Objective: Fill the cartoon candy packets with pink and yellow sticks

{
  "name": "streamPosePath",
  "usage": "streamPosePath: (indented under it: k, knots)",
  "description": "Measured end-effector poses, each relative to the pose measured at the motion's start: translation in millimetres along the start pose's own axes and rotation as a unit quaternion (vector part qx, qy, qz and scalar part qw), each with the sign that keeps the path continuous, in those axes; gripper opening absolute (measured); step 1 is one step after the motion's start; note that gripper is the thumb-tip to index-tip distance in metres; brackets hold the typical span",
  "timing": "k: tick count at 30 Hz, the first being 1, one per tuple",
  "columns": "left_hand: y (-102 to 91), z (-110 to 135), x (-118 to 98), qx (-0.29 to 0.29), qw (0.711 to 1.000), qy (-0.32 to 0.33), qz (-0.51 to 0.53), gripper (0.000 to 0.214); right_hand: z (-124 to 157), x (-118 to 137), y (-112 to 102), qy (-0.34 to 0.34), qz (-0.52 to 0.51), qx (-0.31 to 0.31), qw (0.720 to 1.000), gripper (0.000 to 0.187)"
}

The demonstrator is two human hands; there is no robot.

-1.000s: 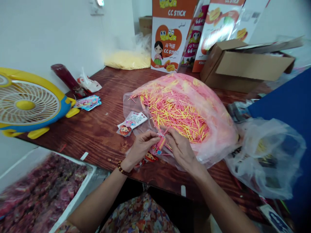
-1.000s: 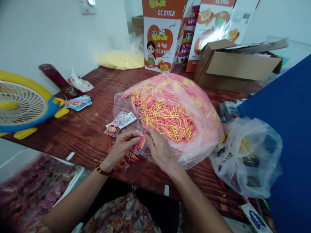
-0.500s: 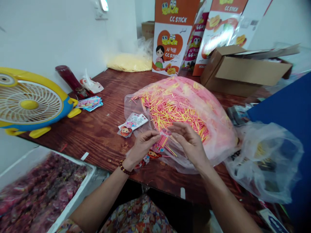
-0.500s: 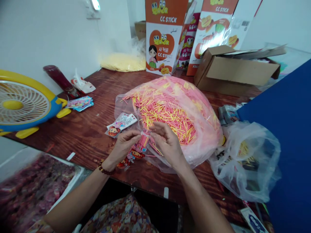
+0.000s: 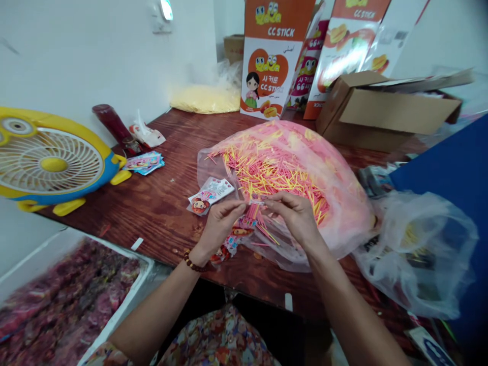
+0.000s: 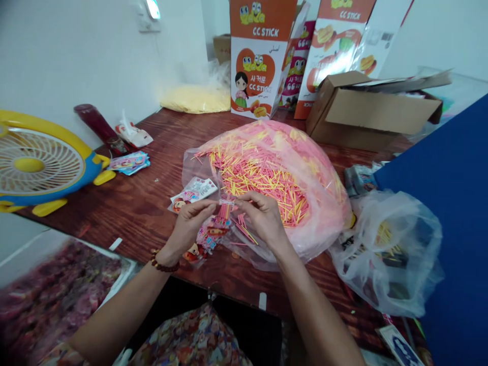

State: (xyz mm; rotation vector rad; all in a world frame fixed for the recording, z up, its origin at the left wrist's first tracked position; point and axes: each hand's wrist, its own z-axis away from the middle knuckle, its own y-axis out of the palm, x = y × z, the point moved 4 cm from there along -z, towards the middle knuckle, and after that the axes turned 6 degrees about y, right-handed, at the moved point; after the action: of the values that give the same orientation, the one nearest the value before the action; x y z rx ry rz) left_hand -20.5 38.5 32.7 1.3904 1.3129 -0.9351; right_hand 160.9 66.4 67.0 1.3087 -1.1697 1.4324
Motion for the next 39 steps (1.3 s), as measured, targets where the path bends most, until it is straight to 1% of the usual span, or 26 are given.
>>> streamPosePath:
  k: [2,5,6,8,11,13,16,19,24,27,30,32,35,37,39]
  knots:
    - [-0.3,0.2,4.0,0.018,0.997,-0.062,0.041,0.028,-3.5,-8.1,1.2,0.036,-0.045,-0.013,0.998,0.016]
    - [2.0,4.5,9.5,0.084,0.98,-0.163,0.083,0.033,-4.6,-17.6,5.4,0.049,-0.086,-0.019,0.995,0.017]
    - [2.6,6.6,11.2,0.103,0.973,-0.188,0.087,0.032,-4.2,-20.5,6.8,0.051,-0.095,-0.023,0.994,0.017]
    - [2.1,10.0,14.3,0.118,0.967,-0.208,0.084,0.029,-3.3,-26.4,9.7,0.066,-0.113,-0.022,0.991,0.019]
    - [-0.3,12.4,19.1,0.104,0.973,-0.194,0.071,0.031,-2.8,-33.2,14.0,0.097,-0.151,0.003,0.984,0.023]
    - [-1.1,13.2,21.8,0.102,0.977,-0.179,0.06,0.03,-2.9,-35.3,16.6,0.107,-0.164,0.026,0.98,0.026]
    - [-1.8,14.1,23.0,0.115,0.98,-0.162,0.028,0.028,-3.5,-36.6,19.8,0.097,-0.14,0.046,0.984,0.025]
    - [-6.0,15.3,22.2,0.122,0.977,-0.173,-0.009,0.027,-5.2,-38.9,22.9,0.075,-0.099,0.045,0.991,0.024]
    - [-23.9,17.2,20.8,0.092,0.974,-0.206,0.005,0.033,-12.4,-44.7,34.2,0.069,-0.059,0.074,0.993,0.024]
    - [-36.6,17.4,21.1,0.065,0.973,-0.219,-0.016,0.034,-18.4,-47.0,44.5,0.068,-0.039,0.099,0.992,0.025]
    - [-44.0,15.8,18.7,0.059,0.973,-0.221,-0.029,0.033,-24.1,-46.4,54.8,0.059,-0.012,0.116,0.991,0.028]
    - [-47.4,12.7,14.7,0.06,0.976,-0.208,-0.036,0.032,-27.8,-42.5,60.1,0.046,0.012,0.125,0.991,0.028]
    - [-54.4,5.1,7.9,0.061,0.983,-0.164,-0.063,0.031,-33.1,-34.1,64.4,0.036,0.024,0.129,0.991,0.025]
    - [-60.3,0.5,7.1,0.061,0.985,-0.129,-0.096,0.033,-35.9,-33.1,65.0,0.054,0.018,0.129,0.99,0.023]
    - [-65.3,-0.6,11.8,0.069,0.981,-0.098,-0.151,0.035,-37.5,-39.9,64.2,0.081,0.013,0.123,0.989,0.02]
